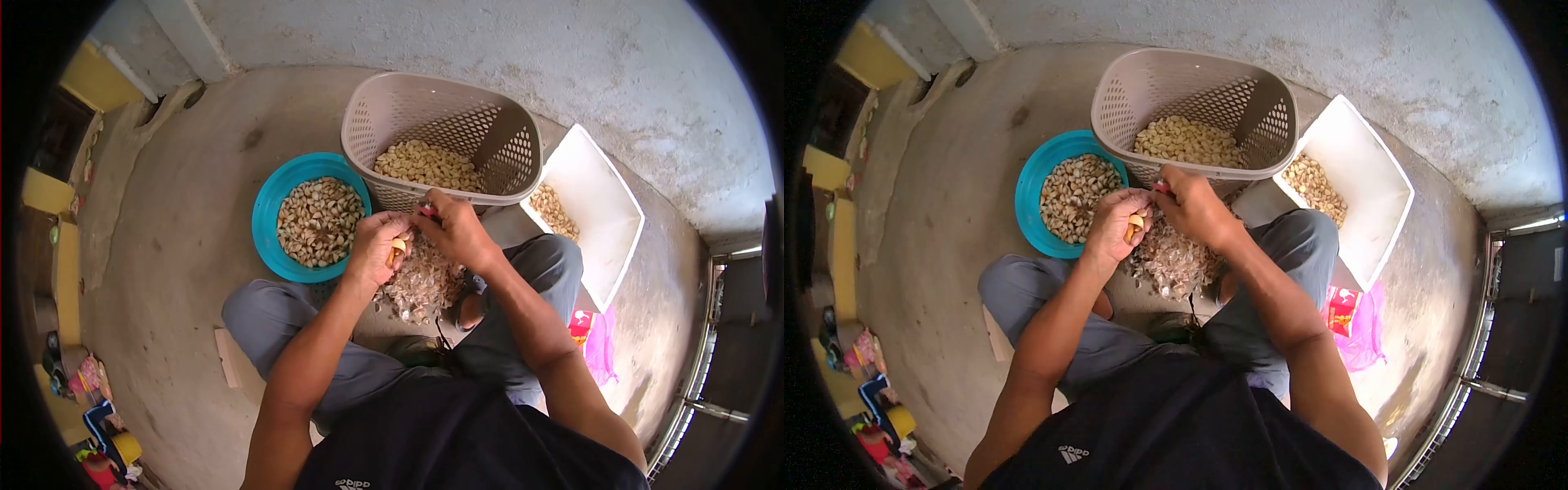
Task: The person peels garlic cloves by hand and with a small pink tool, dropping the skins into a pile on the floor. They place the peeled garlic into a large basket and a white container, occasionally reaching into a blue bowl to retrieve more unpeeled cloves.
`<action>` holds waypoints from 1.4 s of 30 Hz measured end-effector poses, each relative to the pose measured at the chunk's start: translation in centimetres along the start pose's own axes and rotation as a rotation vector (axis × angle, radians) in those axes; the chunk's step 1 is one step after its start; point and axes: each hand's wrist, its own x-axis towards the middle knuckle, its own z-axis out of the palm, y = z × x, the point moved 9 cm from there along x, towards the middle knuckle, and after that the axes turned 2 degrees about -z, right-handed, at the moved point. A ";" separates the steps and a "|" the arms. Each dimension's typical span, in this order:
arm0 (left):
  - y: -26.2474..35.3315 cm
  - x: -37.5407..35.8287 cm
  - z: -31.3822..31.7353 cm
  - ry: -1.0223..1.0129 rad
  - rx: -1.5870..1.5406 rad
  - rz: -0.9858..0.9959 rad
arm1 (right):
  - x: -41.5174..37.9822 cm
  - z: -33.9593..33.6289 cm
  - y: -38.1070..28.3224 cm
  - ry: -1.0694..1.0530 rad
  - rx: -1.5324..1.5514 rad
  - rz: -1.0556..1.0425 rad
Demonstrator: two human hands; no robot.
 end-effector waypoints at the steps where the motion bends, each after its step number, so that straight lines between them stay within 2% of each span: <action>1: 0.1 0.1 -0.2 -0.003 0.019 0.017 | -0.1 0.3 -0.5 0.003 -0.036 -0.055; 4: -0.1 -0.2 -0.4 0.076 0.030 0.002 | -0.5 0.7 -2.3 0.017 -0.121 -0.211; 7: -0.1 -0.1 -0.5 0.066 0.025 0.012 | -0.5 0.9 -2.0 0.026 -0.141 -0.221; 10: 0.1 -0.5 -0.5 0.079 0.077 0.044 | -0.2 1.1 1.9 0.009 0.214 0.168; 13: 0.5 -0.8 -0.6 0.125 0.123 0.089 | -0.1 2.1 3.9 0.006 0.521 0.363; 16: 0.8 -1.0 -0.5 0.120 0.043 0.088 | 0.1 2.0 3.2 0.011 0.490 0.344; 19: 1.1 -1.0 -0.3 0.082 0.109 0.095 | 0.4 0.5 0.9 0.095 0.225 0.117; 22: 0.8 -0.7 -0.7 0.101 0.103 0.104 | 0.3 0.8 0.9 0.086 0.058 0.013; 25: 0.6 -0.8 -0.8 0.082 0.108 0.108 | -0.1 1.8 2.3 0.040 0.301 0.172; 28: 1.1 -1.4 -0.6 0.102 0.093 0.128 | -0.9 3.6 5.9 0.004 0.840 0.472; 29: 1.0 -1.3 -0.5 0.098 0.089 0.126 | -1.0 4.9 6.0 -0.062 1.096 0.490; 33: 0.8 -1.1 -0.5 0.098 0.083 0.113 | -1.5 7.3 7.7 0.040 1.462 0.665; 36: 0.9 -1.0 -0.8 0.121 0.075 0.134 | -1.9 8.7 8.2 -0.038 1.496 0.719; 39: 1.6 -0.9 -1.3 0.159 0.113 0.179 | -0.8 6.2 7.7 0.117 0.892 0.475; 42: 2.3 -0.8 -1.3 0.156 0.158 0.206 | 0.4 4.5 5.9 0.052 0.642 0.361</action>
